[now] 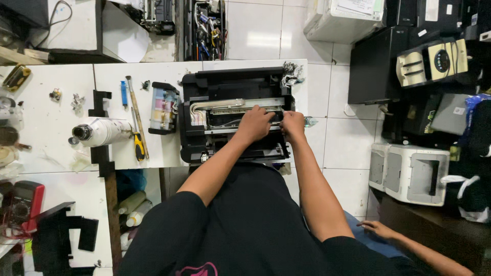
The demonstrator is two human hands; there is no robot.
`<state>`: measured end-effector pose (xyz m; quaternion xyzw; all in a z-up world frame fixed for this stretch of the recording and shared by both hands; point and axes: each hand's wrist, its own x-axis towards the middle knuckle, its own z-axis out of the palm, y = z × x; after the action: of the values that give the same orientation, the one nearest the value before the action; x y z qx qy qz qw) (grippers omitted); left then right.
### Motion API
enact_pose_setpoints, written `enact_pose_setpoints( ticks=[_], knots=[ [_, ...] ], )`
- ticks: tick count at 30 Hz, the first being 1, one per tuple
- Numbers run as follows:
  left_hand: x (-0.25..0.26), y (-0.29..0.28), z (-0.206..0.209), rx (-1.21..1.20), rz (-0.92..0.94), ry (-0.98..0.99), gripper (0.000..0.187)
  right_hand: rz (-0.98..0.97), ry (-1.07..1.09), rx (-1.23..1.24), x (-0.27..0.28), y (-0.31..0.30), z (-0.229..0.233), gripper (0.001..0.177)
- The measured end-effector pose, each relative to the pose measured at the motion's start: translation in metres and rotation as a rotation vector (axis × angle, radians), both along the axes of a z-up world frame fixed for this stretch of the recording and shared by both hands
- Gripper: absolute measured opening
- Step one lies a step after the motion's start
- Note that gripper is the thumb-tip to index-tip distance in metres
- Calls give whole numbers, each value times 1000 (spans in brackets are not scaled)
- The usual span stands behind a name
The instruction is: The person works on the internal components of a disassembled printer placed on a workbench. They use their hands to adjust and connect wires and parts inside the device throughout the clip.
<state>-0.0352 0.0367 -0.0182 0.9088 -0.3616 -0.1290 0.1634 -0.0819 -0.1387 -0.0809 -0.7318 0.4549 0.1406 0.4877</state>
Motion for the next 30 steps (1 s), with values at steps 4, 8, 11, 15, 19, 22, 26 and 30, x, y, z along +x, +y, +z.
enact_pose_setpoints(
  ticks=[4,8,11,15,19,22,26,30],
  knots=[
    [15,-21,-22,140,-35,185,47,-221,-49,124,4,-4,-15,30],
    [20,-19,-7,156,6,398,60,-273,-74,199,5,1,6,33],
    [20,-18,-1,178,2,427,62,-265,-80,196,5,5,15,33],
    [21,-18,8,159,20,462,65,-177,-91,128,-1,6,23,34],
    [22,-15,9,149,23,465,66,175,-83,-179,-5,3,61,41],
    [21,-13,18,72,37,477,64,257,-31,-299,-7,9,75,42],
    [23,-15,25,122,50,498,65,295,8,-309,-5,8,64,41],
    [24,-15,24,113,84,508,65,270,-3,-282,-2,7,62,42]
  ],
)
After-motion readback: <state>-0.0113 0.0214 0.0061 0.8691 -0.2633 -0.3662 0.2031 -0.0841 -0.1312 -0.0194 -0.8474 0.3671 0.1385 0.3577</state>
